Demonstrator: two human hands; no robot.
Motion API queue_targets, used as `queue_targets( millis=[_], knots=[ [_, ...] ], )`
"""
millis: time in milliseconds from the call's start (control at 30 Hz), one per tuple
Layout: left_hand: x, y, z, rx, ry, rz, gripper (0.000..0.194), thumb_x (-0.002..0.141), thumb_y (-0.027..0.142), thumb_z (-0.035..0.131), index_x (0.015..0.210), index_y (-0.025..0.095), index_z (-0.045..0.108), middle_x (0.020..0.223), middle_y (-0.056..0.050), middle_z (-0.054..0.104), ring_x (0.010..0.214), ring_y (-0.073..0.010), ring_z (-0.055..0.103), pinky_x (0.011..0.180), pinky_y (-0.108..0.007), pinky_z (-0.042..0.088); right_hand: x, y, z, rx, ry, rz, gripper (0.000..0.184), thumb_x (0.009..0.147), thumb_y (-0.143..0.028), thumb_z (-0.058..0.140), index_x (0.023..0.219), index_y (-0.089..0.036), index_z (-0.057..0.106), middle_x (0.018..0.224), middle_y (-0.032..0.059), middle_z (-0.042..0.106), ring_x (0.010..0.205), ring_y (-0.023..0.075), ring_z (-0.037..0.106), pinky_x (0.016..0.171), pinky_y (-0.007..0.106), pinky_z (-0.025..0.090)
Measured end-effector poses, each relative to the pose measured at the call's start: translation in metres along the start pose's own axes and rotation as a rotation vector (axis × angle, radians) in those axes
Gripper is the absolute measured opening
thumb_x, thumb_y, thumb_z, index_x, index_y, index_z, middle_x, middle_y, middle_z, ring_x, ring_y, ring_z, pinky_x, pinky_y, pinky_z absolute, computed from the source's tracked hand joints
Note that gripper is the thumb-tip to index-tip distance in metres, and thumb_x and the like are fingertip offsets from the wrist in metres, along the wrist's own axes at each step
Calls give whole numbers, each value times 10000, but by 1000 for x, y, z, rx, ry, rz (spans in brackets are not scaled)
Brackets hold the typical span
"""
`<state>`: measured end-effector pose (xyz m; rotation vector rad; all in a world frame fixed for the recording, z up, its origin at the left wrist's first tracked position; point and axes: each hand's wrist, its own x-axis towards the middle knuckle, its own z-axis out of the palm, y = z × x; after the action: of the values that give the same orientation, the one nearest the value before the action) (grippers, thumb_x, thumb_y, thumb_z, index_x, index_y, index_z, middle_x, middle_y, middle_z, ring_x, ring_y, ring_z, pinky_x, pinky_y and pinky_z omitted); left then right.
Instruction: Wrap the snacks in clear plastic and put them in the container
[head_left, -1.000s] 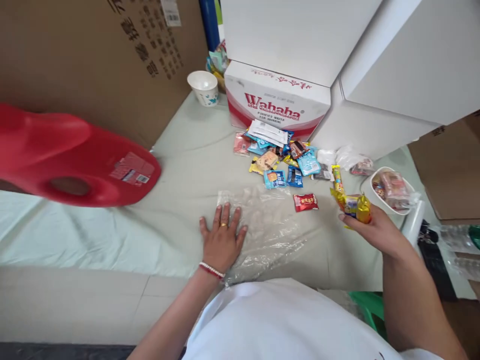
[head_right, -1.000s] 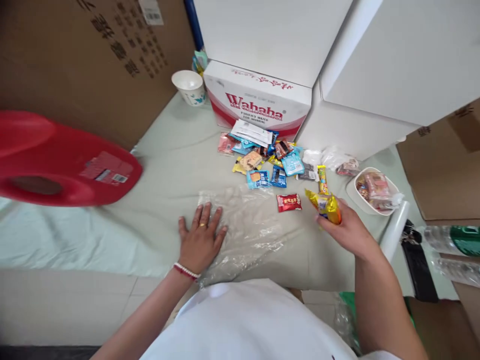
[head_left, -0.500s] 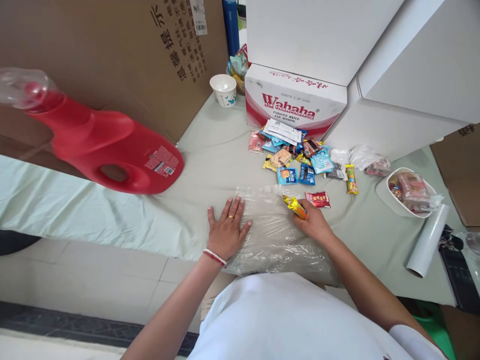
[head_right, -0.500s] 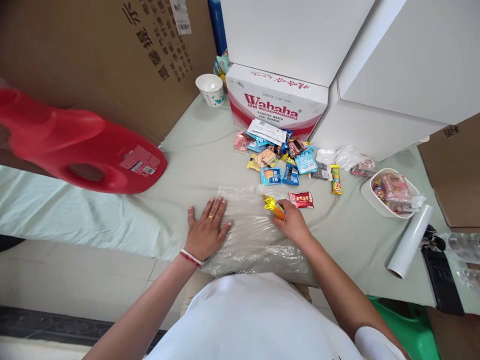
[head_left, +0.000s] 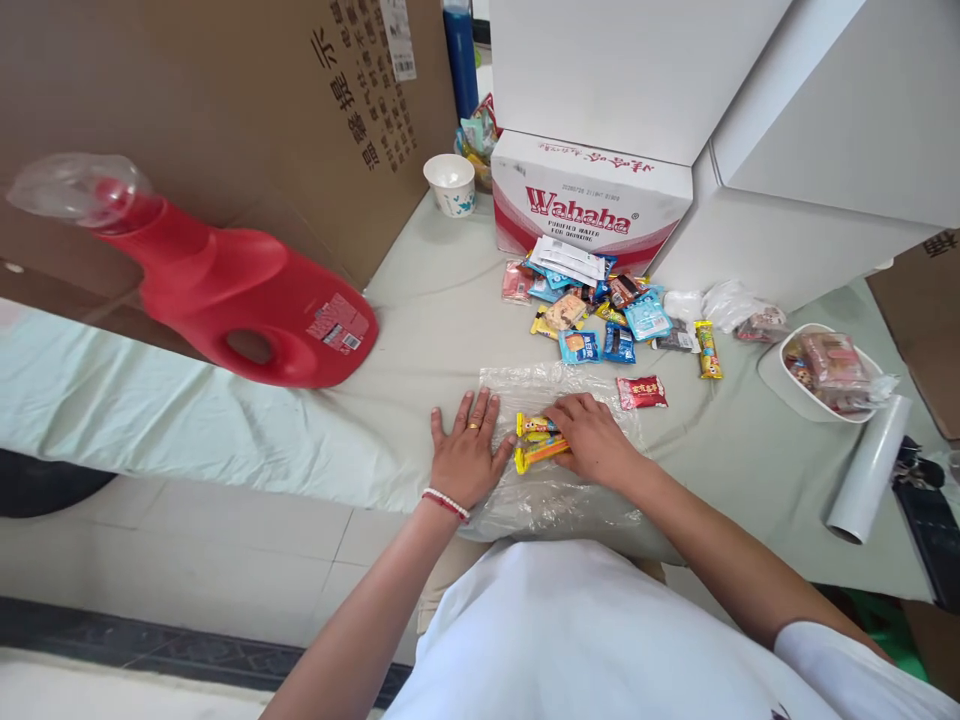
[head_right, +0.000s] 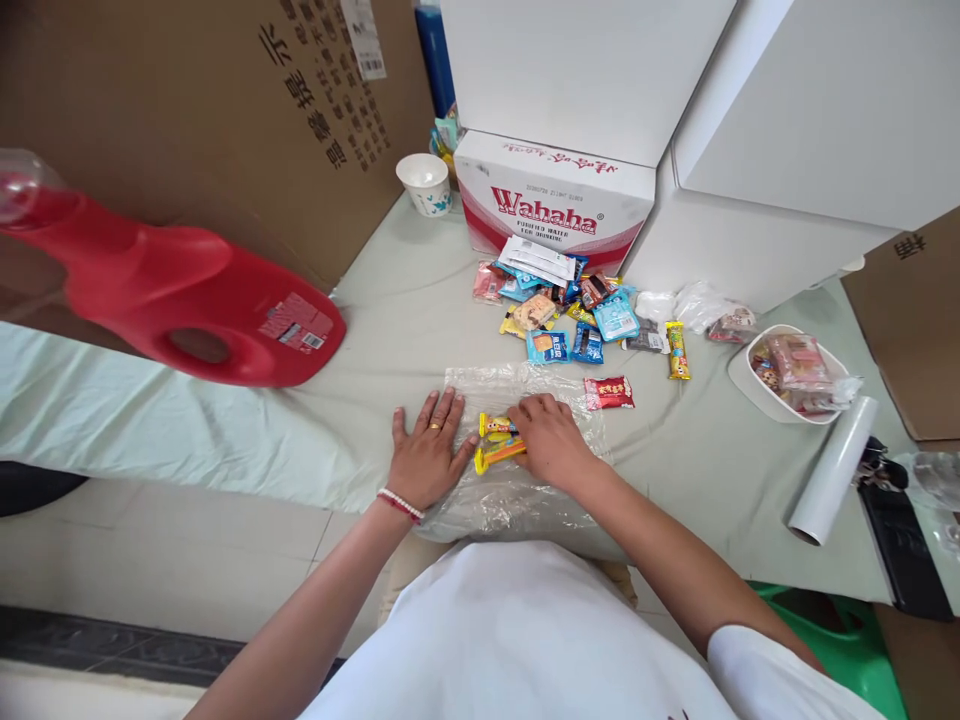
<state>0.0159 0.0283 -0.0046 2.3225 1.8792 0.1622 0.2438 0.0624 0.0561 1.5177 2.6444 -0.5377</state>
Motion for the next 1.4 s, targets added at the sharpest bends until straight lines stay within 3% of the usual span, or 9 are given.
queue_targets(
  millis=[100,200,300,433,700,1033,1167,1267,1400],
  knots=[
    [-1,0,1,2,7,-1,700,1031,560,315,1621,184,292,1675,-159,298,1578,-319,248,1240,-688,-9,-8,2,6,41,76,-78,680,799,-327,817,1413,-204,551,1501,150,490,1367,360,379,1106,522,366],
    [-1,0,1,-1,4,-4,700,1032,564,309,1620,184,297,1674,-161,297,1578,-319,248,1240,-688,-6,-18,2,8,18,140,-164,443,852,-299,777,1273,-223,661,1488,129,508,1389,357,357,1148,534,316],
    [0,1,0,-11,4,-4,691,1033,555,306,1618,187,302,1677,-150,296,1576,-318,251,1239,-691,10,-30,4,11,-2,152,-167,218,938,-272,671,1149,-241,720,1348,118,609,1297,341,429,1072,528,368],
    [0,0,-1,-22,6,-8,683,1030,544,318,1618,195,306,1676,-148,300,1572,-322,263,1243,-686,24,-43,12,18,23,131,-97,206,973,-281,618,1146,-235,720,1216,123,665,1205,335,476,990,509,418],
    [0,0,-1,-11,9,-6,682,1038,536,306,1616,174,302,1674,-154,303,1567,-324,271,1236,-698,18,-16,14,16,108,132,-61,834,790,-405,828,1509,-173,473,1470,174,505,1377,374,359,1147,536,336],
    [1,-1,-5,-36,17,-26,612,1047,469,300,1598,210,362,1662,-147,345,1557,-322,299,1246,-675,74,-13,22,18,127,91,-232,705,781,-373,838,1415,-216,575,1356,134,579,1334,340,402,1136,524,328],
    [-9,-7,-7,3,201,-67,566,1031,418,397,1559,222,445,1666,-133,346,1579,-341,240,1258,-655,52,-10,25,23,149,101,-273,704,788,-395,835,1414,-211,570,1371,128,584,1336,336,417,1143,529,335],
    [-25,-19,-2,58,347,142,513,998,283,499,1504,364,512,1559,-49,532,1589,-276,230,1285,-594,-23,-12,29,16,178,123,-306,714,794,-431,832,1413,-197,563,1396,135,577,1348,338,416,1155,547,345],
    [-40,-36,3,89,356,376,609,962,136,512,1431,524,532,1433,43,652,1558,-197,312,1300,-543,-56,-45,36,7,265,216,-293,493,956,-384,656,1407,-214,555,1403,149,571,1342,307,447,1110,524,438]
  ],
)
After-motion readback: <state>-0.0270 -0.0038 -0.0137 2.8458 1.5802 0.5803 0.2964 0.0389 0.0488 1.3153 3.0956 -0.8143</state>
